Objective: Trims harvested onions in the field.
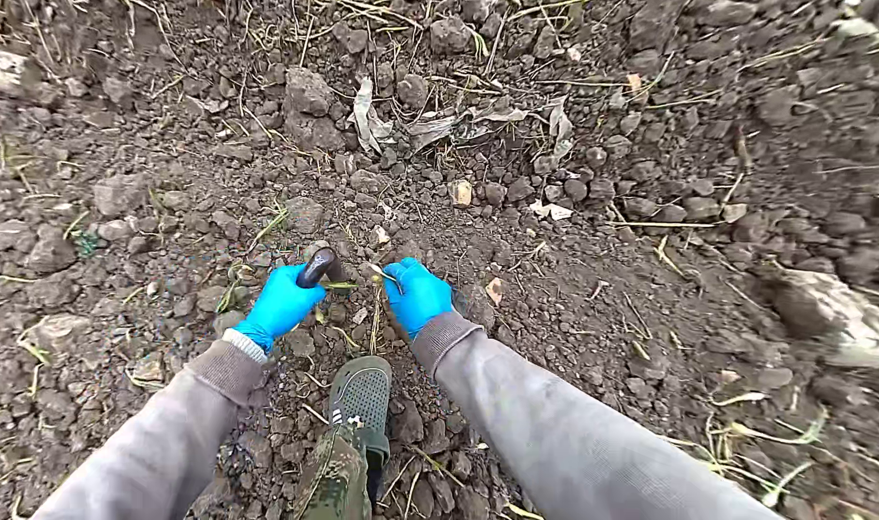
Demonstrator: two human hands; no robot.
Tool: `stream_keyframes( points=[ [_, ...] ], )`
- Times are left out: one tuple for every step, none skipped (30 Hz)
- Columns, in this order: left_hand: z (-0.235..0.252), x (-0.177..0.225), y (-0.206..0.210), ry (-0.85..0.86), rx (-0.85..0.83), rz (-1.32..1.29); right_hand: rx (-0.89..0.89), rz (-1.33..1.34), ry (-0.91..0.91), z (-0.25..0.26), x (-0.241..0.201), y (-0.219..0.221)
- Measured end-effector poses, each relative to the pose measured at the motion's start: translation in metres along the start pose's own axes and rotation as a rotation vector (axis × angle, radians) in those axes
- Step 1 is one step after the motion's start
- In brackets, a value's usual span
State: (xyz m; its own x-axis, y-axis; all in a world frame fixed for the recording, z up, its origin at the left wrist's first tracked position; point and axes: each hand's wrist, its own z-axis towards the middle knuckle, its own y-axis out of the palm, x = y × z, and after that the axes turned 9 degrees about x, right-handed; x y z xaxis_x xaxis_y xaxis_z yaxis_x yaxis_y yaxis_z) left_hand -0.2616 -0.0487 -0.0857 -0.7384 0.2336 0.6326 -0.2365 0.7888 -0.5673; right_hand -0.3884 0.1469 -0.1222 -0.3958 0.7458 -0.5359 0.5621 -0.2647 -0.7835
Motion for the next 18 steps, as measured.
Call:
stream_keyframes(
  points=[
    [-0.004, 0.007, -0.013, 0.009, -0.014, -0.009, -0.044, -0.014, 0.004, 0.006, -0.003, 0.005],
    [-0.008, 0.017, -0.028, 0.037, -0.008, -0.013, -0.093, -0.033, 0.010, 0.013, -0.005, 0.010],
    [-0.014, 0.028, -0.042, 0.079, 0.007, -0.020, -0.136, -0.058, 0.018, 0.019, -0.006, 0.016],
    [-0.021, 0.037, -0.050, 0.123, 0.035, -0.027, -0.164, -0.079, 0.020, 0.021, -0.005, 0.023],
    [-0.024, 0.042, -0.052, 0.151, 0.063, -0.035, -0.185, -0.096, 0.018, 0.024, -0.006, 0.027],
    [-0.022, 0.042, -0.048, 0.154, 0.086, -0.048, -0.191, -0.106, 0.009, 0.028, -0.008, 0.029],
    [-0.017, 0.035, -0.037, 0.124, 0.097, -0.067, -0.188, -0.108, -0.002, 0.032, -0.011, 0.030],
    [-0.008, 0.019, -0.020, 0.063, 0.097, -0.100, -0.180, -0.108, -0.013, 0.035, -0.015, 0.031],
    [0.000, -0.001, -0.004, -0.014, 0.097, -0.145, -0.175, -0.106, -0.023, 0.039, -0.018, 0.032],
    [0.006, -0.020, 0.007, -0.076, 0.103, -0.191, -0.182, -0.110, -0.037, 0.044, -0.022, 0.035],
    [0.008, -0.032, 0.009, -0.115, 0.113, -0.232, -0.204, -0.124, -0.051, 0.048, -0.025, 0.041],
    [0.005, -0.036, 0.004, -0.129, 0.127, -0.264, -0.249, -0.151, -0.054, 0.052, -0.028, 0.049],
    [-0.002, -0.034, -0.004, -0.129, 0.138, -0.289, -0.311, -0.193, -0.047, 0.054, -0.031, 0.060],
    [-0.008, -0.029, -0.014, -0.121, 0.149, -0.314, -0.371, -0.238, -0.036, 0.055, -0.033, 0.071],
    [-0.013, -0.024, -0.021, -0.106, 0.167, -0.333, -0.421, -0.274, -0.020, 0.056, -0.035, 0.079],
    [-0.016, -0.023, -0.025, -0.084, 0.188, -0.360, -0.431, -0.294, -0.014, 0.055, -0.037, 0.084],
    [-0.018, -0.026, -0.024, -0.067, 0.209, -0.386, -0.421, -0.298, -0.022, 0.052, -0.038, 0.084],
    [-0.019, -0.034, -0.019, -0.061, 0.223, -0.402, -0.394, -0.285, -0.037, 0.049, -0.037, 0.083]
  ],
)
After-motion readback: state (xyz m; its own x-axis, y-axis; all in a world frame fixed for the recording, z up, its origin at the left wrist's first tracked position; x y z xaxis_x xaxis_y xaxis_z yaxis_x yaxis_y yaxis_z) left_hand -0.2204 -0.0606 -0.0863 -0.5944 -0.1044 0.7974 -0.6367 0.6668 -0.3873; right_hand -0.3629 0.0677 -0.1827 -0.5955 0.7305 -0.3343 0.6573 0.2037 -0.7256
